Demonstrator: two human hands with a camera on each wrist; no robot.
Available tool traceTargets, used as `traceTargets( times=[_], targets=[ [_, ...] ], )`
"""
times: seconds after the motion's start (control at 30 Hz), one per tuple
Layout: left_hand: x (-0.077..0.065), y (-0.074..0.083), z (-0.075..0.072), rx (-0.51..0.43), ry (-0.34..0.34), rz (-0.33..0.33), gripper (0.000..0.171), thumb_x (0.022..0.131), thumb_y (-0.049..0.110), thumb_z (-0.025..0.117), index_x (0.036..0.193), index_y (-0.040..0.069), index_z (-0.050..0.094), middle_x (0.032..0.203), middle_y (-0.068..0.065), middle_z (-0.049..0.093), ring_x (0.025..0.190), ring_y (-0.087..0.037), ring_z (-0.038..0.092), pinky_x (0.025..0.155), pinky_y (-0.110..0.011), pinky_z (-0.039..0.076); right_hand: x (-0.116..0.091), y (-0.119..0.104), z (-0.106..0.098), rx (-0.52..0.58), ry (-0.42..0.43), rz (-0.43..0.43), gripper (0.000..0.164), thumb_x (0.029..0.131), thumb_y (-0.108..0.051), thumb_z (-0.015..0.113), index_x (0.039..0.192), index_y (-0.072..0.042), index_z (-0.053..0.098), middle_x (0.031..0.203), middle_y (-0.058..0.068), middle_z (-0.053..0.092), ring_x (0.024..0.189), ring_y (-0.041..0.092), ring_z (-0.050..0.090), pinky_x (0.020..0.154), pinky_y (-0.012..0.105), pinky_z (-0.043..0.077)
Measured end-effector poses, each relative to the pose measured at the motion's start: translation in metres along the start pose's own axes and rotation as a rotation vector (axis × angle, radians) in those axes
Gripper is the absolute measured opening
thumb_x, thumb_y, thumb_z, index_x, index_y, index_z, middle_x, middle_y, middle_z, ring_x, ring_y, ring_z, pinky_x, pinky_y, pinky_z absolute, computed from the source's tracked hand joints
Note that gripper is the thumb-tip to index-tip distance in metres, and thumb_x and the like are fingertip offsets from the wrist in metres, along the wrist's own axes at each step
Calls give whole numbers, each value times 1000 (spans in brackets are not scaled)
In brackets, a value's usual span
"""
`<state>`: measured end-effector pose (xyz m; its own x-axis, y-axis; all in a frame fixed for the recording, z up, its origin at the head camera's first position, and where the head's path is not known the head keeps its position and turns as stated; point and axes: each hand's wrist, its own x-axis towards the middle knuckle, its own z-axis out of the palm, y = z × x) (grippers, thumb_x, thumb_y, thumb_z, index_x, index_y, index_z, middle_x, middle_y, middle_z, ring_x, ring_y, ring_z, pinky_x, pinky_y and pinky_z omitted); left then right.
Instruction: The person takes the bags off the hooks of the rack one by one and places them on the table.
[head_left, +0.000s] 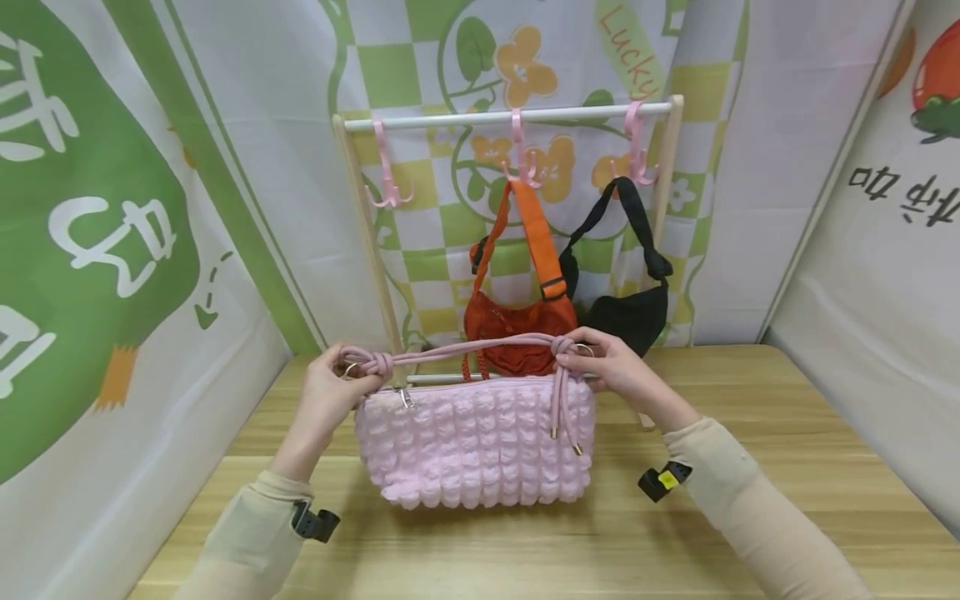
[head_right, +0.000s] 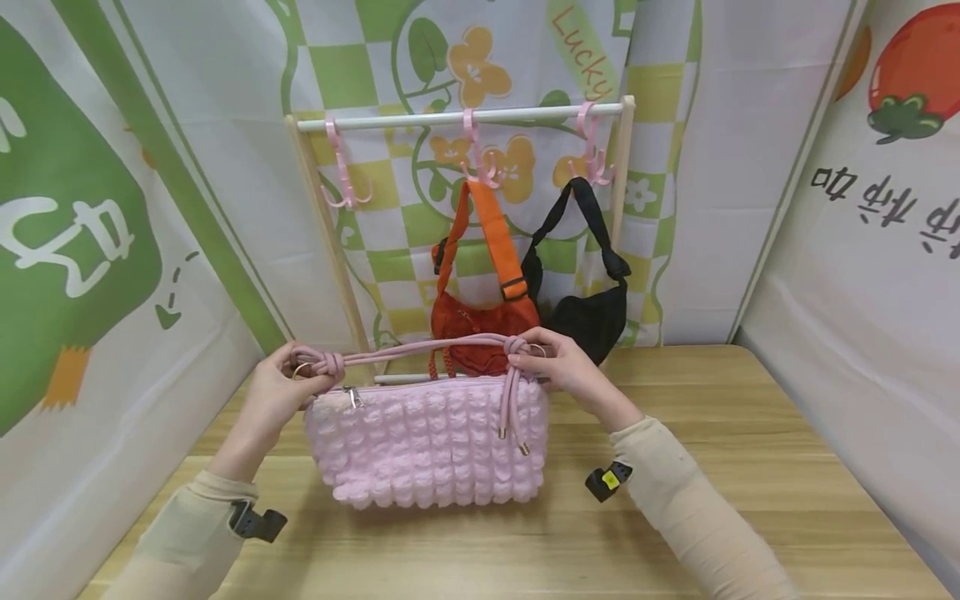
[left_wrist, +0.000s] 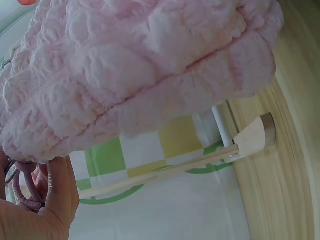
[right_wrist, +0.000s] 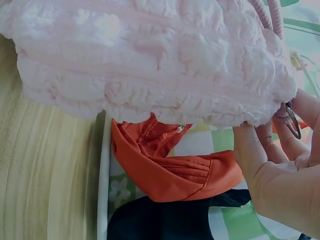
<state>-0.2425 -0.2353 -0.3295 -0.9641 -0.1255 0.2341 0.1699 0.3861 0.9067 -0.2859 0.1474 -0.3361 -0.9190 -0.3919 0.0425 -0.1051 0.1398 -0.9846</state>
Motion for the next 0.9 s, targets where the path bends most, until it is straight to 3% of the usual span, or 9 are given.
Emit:
traceTargets(
  times=[0.27, 0.5, 0.9],
  targets=[
    [-3, -5, -5, 7, -24, -39, 35, 75, 11, 79, 101, 3, 57, 89, 3, 55, 73, -5, 51, 51, -18, 46, 0, 2, 4, 33, -42, 29, 24, 88, -22, 68, 107, -13, 57, 108, 4, 60, 82, 10, 58, 66, 30, 55],
    [-5, -5, -11, 17, -65, -60, 40, 76, 17, 80, 105, 4, 56, 88, 2, 56, 61, -4, 48, 48, -20, 46, -2, 2, 7, 68, -79, 26, 22, 89, -22, 67, 105, -12, 57, 106, 3, 62, 85, 13, 59, 68, 32, 55],
    [-8, -7, -19, 75, -104, -81, 42, 76, 22, 80, 107, 4, 57, 91, 0, 54, 59, -4, 44, 46, -22, 42, -6, 2, 12, 81, -129, 67, 19, 91, -22, 64, 105, -11, 57, 105, 4, 54, 76, 12, 55, 61, 30, 55]
  ],
)
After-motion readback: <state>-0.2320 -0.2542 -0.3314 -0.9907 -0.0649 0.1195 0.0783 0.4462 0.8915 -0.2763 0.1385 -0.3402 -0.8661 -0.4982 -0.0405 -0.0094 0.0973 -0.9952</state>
